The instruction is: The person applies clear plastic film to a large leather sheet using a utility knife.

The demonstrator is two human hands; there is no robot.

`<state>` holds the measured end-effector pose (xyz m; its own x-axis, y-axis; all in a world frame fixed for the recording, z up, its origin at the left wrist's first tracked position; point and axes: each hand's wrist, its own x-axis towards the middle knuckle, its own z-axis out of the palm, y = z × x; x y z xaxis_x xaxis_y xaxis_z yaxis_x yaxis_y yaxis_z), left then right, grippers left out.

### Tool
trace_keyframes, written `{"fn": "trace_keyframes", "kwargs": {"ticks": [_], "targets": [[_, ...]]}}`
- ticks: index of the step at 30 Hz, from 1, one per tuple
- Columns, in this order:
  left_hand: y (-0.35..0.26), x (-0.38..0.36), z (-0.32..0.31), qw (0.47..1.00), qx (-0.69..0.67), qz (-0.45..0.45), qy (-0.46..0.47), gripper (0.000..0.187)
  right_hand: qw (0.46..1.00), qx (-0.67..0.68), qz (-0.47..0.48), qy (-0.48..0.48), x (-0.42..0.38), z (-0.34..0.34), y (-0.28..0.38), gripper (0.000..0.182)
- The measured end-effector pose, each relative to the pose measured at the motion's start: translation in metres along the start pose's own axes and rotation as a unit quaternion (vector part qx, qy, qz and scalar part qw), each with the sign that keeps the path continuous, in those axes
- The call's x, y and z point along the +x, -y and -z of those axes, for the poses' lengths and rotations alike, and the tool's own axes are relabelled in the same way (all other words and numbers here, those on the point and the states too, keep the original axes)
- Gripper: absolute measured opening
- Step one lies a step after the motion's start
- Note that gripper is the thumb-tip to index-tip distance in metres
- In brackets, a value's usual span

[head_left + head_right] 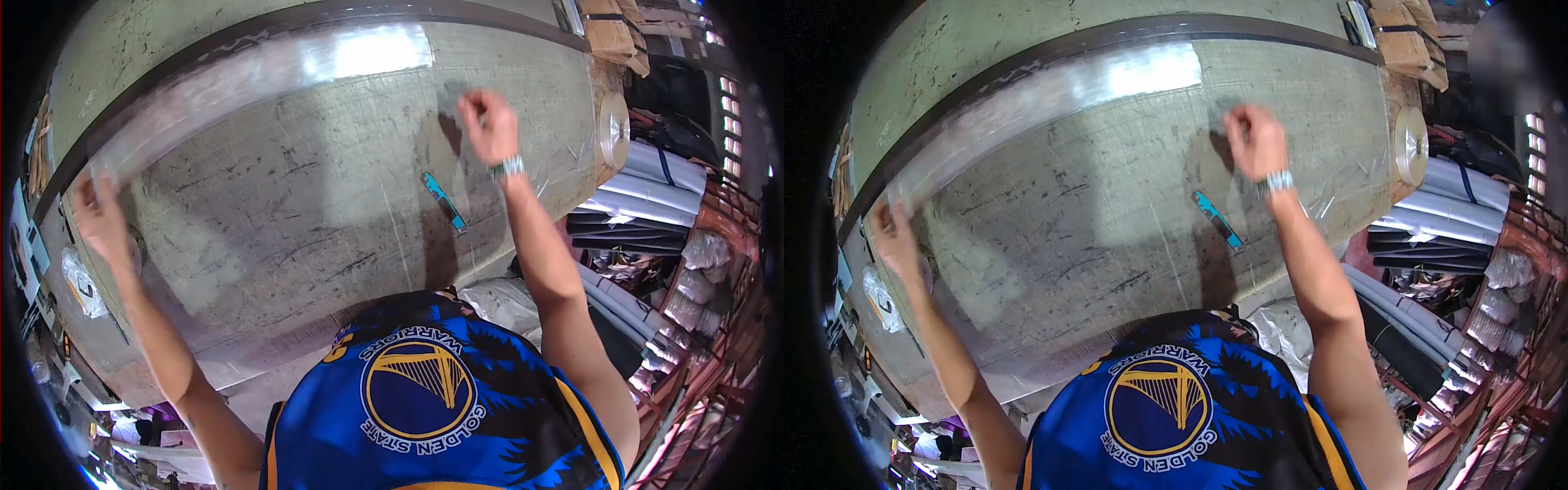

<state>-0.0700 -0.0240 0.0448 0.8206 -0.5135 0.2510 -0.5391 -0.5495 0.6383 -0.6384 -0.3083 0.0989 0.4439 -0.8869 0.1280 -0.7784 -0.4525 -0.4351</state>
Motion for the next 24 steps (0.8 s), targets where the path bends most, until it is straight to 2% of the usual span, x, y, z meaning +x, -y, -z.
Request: {"fn": "trace_keyframes", "kwargs": {"ticks": [2,3,4,6,8,9,10,11,12,14,16,18,20,22,23,24], "targets": [[-0.066,-0.071,-0.022,0.992,-0.054,-0.087,0.08,0.043,0.999,-0.004,-0.003,0.047,-0.072,0.01,0.003,0.024],[-0.118,-0.108,-0.027,0.979,-0.047,-0.106,0.167,0.039,0.998,-0.016,-0.008,0.065,-0.104,0.013,0.004,0.027],[-0.148,-0.147,-0.041,0.951,-0.107,-0.161,0.24,0.041,0.996,-0.026,-0.016,0.082,-0.132,0.011,0.003,0.03],[-0.211,-0.22,-0.06,0.894,-0.096,-0.256,0.355,0.058,0.995,-0.026,-0.042,0.09,-0.171,0.002,0.003,0.036],[-0.242,-0.291,-0.093,0.881,-0.082,-0.33,0.328,0.058,0.996,-0.017,-0.055,0.069,-0.189,-0.009,0.001,0.036],[-0.247,-0.311,-0.105,0.884,-0.077,-0.336,0.317,0.055,0.999,-0.02,-0.034,0.031,-0.192,-0.014,-0.003,0.032],[-0.25,-0.325,-0.115,0.886,-0.072,-0.342,0.304,0.052,0.996,0.028,-0.064,0.051,-0.191,-0.013,-0.004,0.03],[-0.256,-0.331,-0.121,0.89,-0.063,-0.347,0.288,0.049,0.997,0.029,-0.043,0.055,-0.189,-0.011,-0.008,0.027],[-0.266,-0.329,-0.116,0.9,-0.064,-0.349,0.254,0.033,0.995,0.029,-0.043,0.087,-0.187,-0.004,-0.012,0.025],[-0.262,-0.327,-0.119,0.896,-0.076,-0.358,0.252,0.028,0.983,0.067,-0.037,0.164,-0.187,0.012,-0.015,0.022],[-0.257,-0.315,-0.12,0.904,-0.065,-0.342,0.247,0.023,0.959,0.13,-0.02,0.252,-0.189,0.028,-0.024,0.02],[-0.252,-0.301,-0.115,0.92,-0.037,-0.301,0.247,0.018,0.949,0.145,0.03,0.277,-0.198,0.035,-0.037,0.02],[-0.251,-0.287,-0.102,0.937,-0.182,-0.144,0.26,0.013,0.94,0.136,0.063,0.306,-0.202,0.032,-0.057,0.019],[-0.263,-0.273,-0.067,0.956,-0.162,-0.074,0.232,0.013,0.963,0.1,0.105,0.228,-0.203,0.021,-0.071,0.018],[-0.261,-0.265,-0.051,0.958,-0.166,-0.084,0.216,0.016,0.972,0.08,0.121,0.186,-0.202,0.02,-0.075,0.018],[-0.269,-0.261,-0.032,0.958,-0.19,-0.073,0.202,0.017,0.975,0.102,0.135,0.144,-0.197,0.029,-0.072,0.025]]}}
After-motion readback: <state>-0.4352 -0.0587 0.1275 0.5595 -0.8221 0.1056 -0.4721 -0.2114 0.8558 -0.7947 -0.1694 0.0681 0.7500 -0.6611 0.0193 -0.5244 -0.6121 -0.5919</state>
